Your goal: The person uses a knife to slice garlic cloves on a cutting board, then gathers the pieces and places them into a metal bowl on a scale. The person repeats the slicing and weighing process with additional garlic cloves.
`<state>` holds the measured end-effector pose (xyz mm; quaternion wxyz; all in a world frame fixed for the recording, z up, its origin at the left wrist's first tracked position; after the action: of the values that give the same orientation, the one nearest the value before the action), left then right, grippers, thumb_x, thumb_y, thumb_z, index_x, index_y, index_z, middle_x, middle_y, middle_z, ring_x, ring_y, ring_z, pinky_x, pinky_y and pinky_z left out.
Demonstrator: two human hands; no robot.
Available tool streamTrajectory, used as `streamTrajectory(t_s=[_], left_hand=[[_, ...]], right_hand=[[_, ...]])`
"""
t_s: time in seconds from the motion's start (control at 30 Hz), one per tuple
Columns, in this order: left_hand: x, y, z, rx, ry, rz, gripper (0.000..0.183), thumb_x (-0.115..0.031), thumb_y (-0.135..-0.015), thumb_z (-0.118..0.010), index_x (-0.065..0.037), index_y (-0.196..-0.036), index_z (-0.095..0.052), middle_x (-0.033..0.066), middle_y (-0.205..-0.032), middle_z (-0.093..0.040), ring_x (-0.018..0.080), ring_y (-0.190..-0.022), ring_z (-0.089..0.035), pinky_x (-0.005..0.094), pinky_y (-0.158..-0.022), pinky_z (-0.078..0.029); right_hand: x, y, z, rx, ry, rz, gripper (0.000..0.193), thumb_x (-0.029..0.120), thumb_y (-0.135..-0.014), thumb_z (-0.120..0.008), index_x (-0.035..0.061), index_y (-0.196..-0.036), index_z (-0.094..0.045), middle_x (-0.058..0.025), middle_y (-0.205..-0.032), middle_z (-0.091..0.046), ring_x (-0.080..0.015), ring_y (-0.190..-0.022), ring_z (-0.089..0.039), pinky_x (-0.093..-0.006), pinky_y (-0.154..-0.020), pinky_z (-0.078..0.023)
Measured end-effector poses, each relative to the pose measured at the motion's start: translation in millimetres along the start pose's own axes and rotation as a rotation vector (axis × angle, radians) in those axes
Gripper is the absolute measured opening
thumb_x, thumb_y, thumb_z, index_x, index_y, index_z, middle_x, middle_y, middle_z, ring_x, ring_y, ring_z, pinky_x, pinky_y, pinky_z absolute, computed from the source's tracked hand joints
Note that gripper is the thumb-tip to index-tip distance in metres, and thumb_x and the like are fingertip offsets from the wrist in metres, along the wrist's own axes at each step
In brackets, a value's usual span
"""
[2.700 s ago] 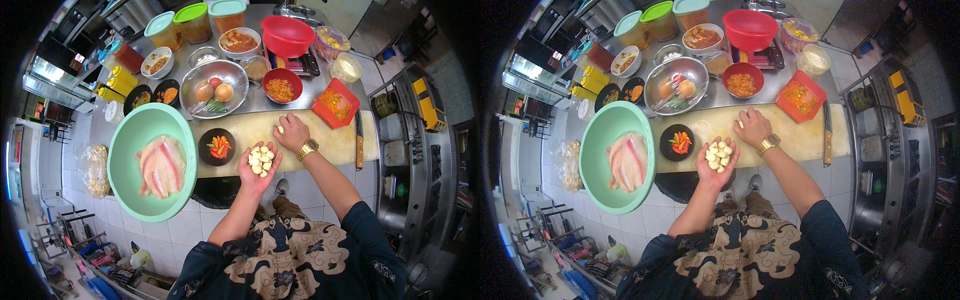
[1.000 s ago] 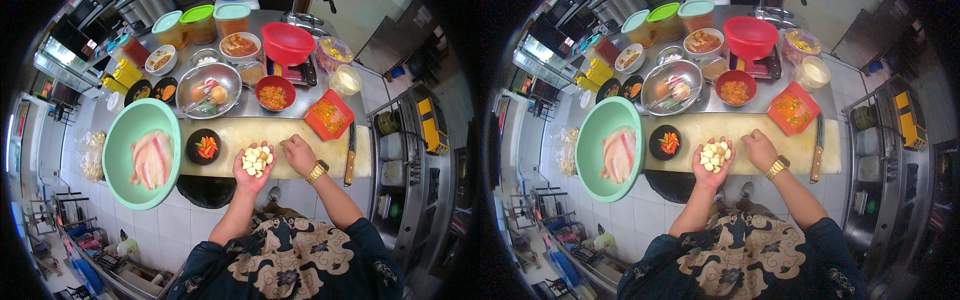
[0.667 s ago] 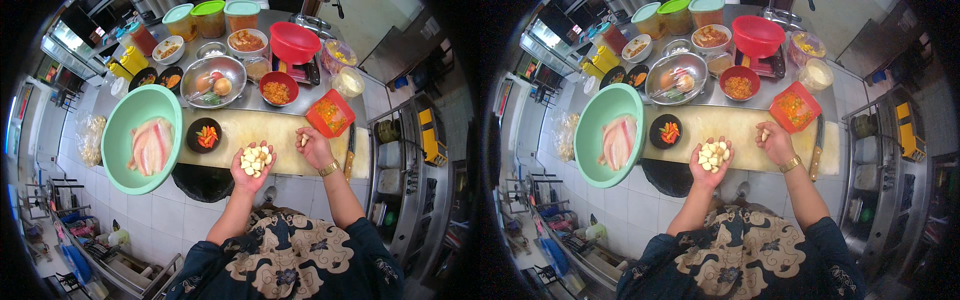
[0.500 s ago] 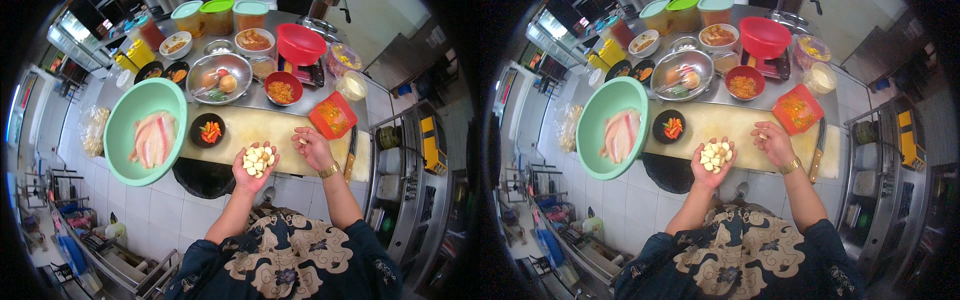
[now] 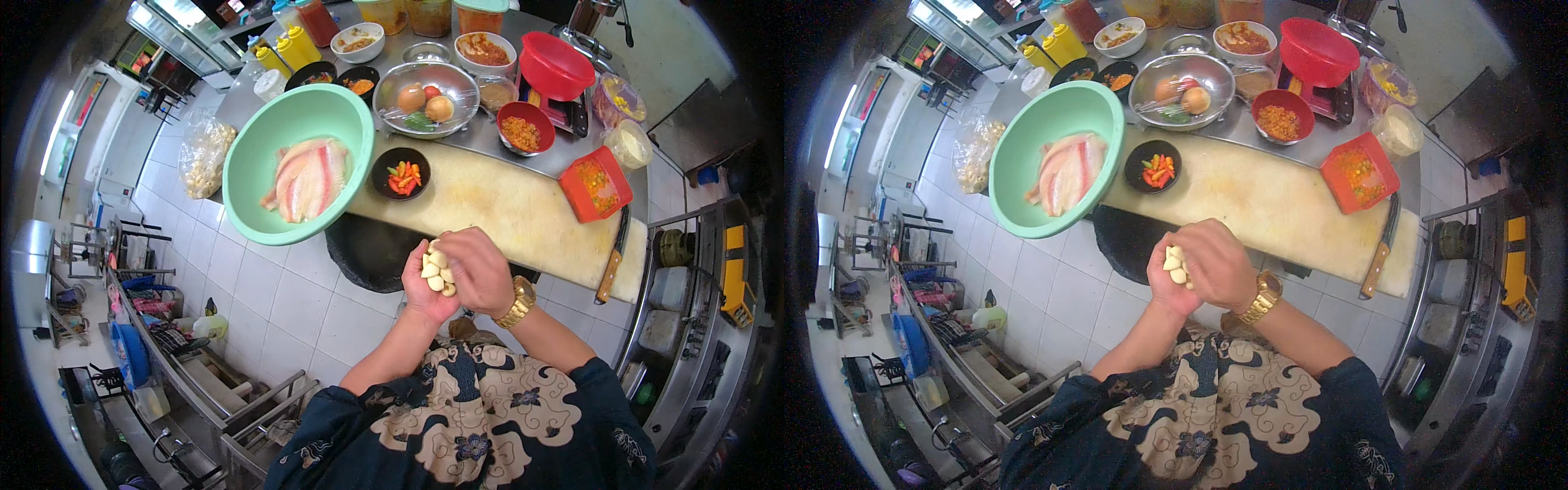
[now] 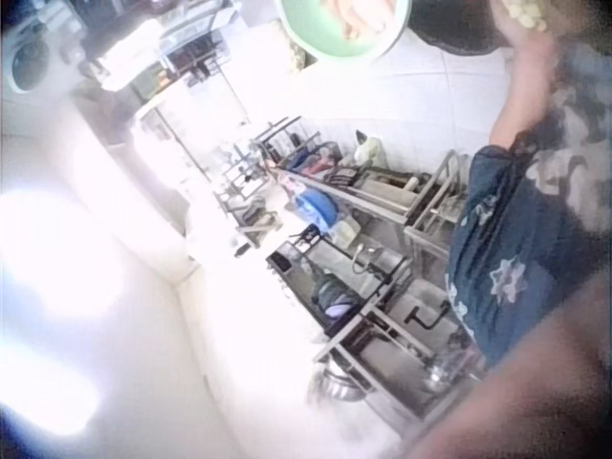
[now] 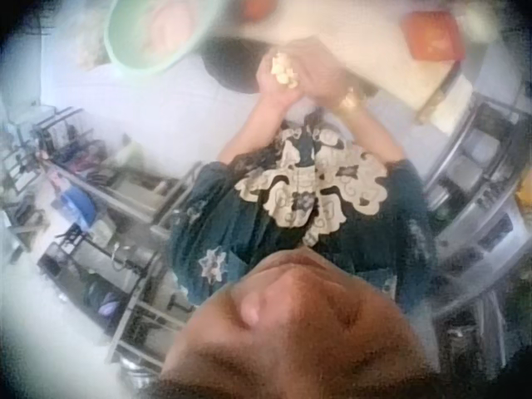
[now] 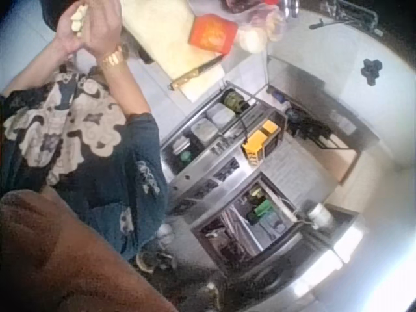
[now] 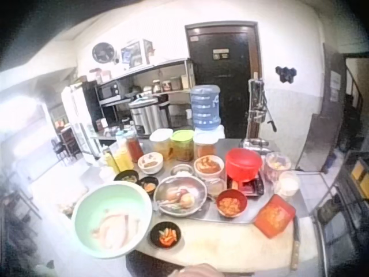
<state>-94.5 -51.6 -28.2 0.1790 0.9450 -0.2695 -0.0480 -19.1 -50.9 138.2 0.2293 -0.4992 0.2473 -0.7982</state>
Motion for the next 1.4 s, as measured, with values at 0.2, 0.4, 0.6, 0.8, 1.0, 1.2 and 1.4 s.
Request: streamTrajectory(t_s=[0.2,0.4,0.6,0.8,1.0,1.2,1.4], left_hand=[[-56.3,60.5,-0.7,0.097,-0.002,-0.119,0.045,-0.041,-0.108,-0.047,-0.005,-0.127,-0.066,0.0173,-0.136,-0.067,0.0306,-0.129,-0.062,0.0462,-0.115,-0.047],[-169.8,138.3,68.6,0.104,0.001,-0.207,0.04,-0.04,-0.109,-0.044,-0.007,-0.119,-0.065,0.0125,-0.124,-0.067,0.0268,-0.119,-0.063,0.0431,-0.108,-0.05],[-320.4,233.2,133.9,0.117,0.053,-0.398,0.038,-0.039,-0.11,-0.041,-0.01,-0.111,-0.065,0.0078,-0.111,-0.067,0.0229,-0.109,-0.063,0.0399,-0.102,-0.052],[-446.8,290.2,158.6,0.31,0.292,-0.454,0.035,-0.036,-0.111,-0.039,-0.012,-0.103,-0.063,0.0035,-0.099,-0.064,0.0195,-0.098,-0.063,0.0371,-0.095,-0.054],[-581.4,329.8,99.8,0.553,0.103,-0.713,0.026,-0.031,-0.109,-0.042,-0.013,-0.1,-0.06,0.0019,-0.095,-0.062,0.0171,-0.093,-0.063,0.0359,-0.09,-0.055],[-716.5,328.6,68.9,0.174,0.255,-0.747,0.023,-0.026,-0.109,-0.044,-0.014,-0.095,-0.057,0.0015,-0.091,-0.06,0.0164,-0.088,-0.061,0.034,-0.086,-0.054],[-810.5,290.9,34.0,0.588,0.7,-0.307,0.023,-0.022,-0.109,-0.044,-0.012,-0.09,-0.053,0.0012,-0.09,-0.057,0.0156,-0.088,-0.058,0.0357,-0.088,-0.052]], right_hand=[[70.0,12.1,-80.5,0.088,0.056,0.194,0.033,0.024,-0.087,-0.071,0.0013,-0.111,-0.073,-0.0168,-0.116,-0.072,-0.0371,-0.104,-0.069,-0.0493,-0.095,-0.053],[145.6,4.4,-208.2,0.167,0.023,0.292,0.038,0.026,-0.086,-0.073,0.003,-0.116,-0.072,-0.0169,-0.121,-0.071,-0.0373,-0.113,-0.069,-0.0494,-0.1,-0.052],[222.3,-1.5,-371.4,0.233,-0.165,0.361,0.041,0.02,-0.086,-0.073,0.0054,-0.124,-0.069,-0.0156,-0.125,-0.07,-0.0375,-0.113,-0.068,-0.0497,-0.1,-0.051],[281.5,-32.2,-516.3,0.429,-0.325,0.533,0.029,0.016,-0.084,-0.076,0.0031,-0.11,-0.073,-0.0143,-0.119,-0.07,-0.0353,-0.11,-0.069,-0.0491,-0.094,-0.054],[275.3,-83.1,-639.5,0.464,-0.446,0.523,0.023,0.014,-0.083,-0.077,0.0047,-0.104,-0.073,-0.0127,-0.114,-0.071,-0.0338,-0.107,-0.068,-0.0492,-0.095,-0.053],[274.0,-178.9,-747.4,0.378,-0.571,0.523,0.023,0.012,-0.081,-0.077,0.0055,-0.102,-0.07,-0.0124,-0.109,-0.068,-0.035,-0.102,-0.067,-0.0484,-0.092,-0.052],[249.3,-248.1,-825.7,0.394,-0.443,0.44,0.024,0.011,-0.083,-0.071,0.0039,-0.106,-0.07,-0.0134,-0.113,-0.066,-0.0355,-0.105,-0.065,-0.0487,-0.092,-0.051]])
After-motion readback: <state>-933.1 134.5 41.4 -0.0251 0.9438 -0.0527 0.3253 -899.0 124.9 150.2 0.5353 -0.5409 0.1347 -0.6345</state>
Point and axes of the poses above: each hand's wrist, its own y-axis away from the middle knuckle, its own z-axis out of the back of the hand, x = y × z, the point moved 10 cm from there along -y, towards the middle knuckle
